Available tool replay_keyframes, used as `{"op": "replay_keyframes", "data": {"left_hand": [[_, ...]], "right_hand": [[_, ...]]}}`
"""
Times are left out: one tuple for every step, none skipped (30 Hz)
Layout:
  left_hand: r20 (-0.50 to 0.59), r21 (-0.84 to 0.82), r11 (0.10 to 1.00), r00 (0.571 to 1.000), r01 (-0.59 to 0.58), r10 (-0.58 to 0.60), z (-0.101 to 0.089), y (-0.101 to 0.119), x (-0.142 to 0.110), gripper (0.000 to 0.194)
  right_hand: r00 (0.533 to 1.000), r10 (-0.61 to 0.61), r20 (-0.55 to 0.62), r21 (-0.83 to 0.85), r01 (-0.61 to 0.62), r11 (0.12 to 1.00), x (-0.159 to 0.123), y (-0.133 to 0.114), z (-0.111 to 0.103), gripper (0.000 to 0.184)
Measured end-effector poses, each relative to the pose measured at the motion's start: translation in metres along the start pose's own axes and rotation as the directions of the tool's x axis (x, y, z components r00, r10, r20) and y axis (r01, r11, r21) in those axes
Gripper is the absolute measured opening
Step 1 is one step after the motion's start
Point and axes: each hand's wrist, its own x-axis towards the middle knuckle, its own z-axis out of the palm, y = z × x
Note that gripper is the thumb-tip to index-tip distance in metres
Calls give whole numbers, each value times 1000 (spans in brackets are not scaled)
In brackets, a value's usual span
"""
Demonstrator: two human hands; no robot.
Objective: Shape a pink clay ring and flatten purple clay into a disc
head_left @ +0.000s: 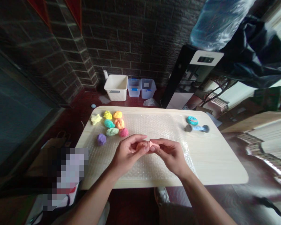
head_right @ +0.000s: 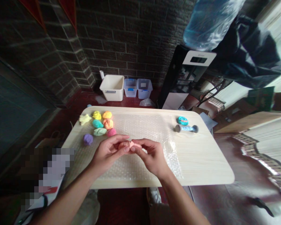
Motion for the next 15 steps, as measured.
{"op": "replay_keyframes", "data": {"left_hand": [[4,-15,1000,1000,8,-8,0,1,1,33],[15,-33,999,1000,17,-16,0,1,1,31],[32,-49,999,999,24,-23,1,2,2,28],[48,-59,998,999,29,-26,2,4,2,24],[60,-65,997,998,30,-26,2,5,2,22],[67,-68,997,998,27,-23,3,6,2,21],[69,-70,997,997,25,-20,3,7,2,20],[69,-73,997,997,24,-19,3,7,1,19],[64,-80,996,998,23,-18,4,7,1,20],[57,-87,996,998,22,-17,4,8,1,20],[48,-88,996,999,21,-16,4,7,1,20],[36,-80,997,999,16,-13,4,7,0,21],[25,-60,998,1000,11,-9,4,7,0,20],[18,-29,1000,1000,5,-4,4,7,0,20],[17,6,1000,1000,0,0,3,7,0,19]], "right_hand": [[1000,-15,-6,-13,15,1000,0,0,0,21],[999,-32,-8,-30,32,999,0,0,-1,20],[999,-50,-3,-47,50,998,0,0,-1,19],[998,-67,4,-64,67,996,0,0,-1,18],[996,-83,12,-78,84,993,0,-1,-1,17],[995,-96,21,-91,98,991,0,-2,-1,16],[994,-102,30,-99,104,990,1,-3,-1,16],[994,-100,38,-99,103,990,1,-3,-1,16],[995,-87,41,-87,91,992,1,-4,0,16],[997,-67,37,-64,69,996,2,-5,0,18],[999,-42,28,-33,42,999,2,-5,1,20],[1000,-18,14,-4,18,1000,2,-5,1,22],[1000,-3,-3,20,4,1000,2,-5,2,23],[1000,3,-16,34,-2,999,2,-5,2,22],[1000,2,-24,38,-1,999,2,-4,2,20]]}}
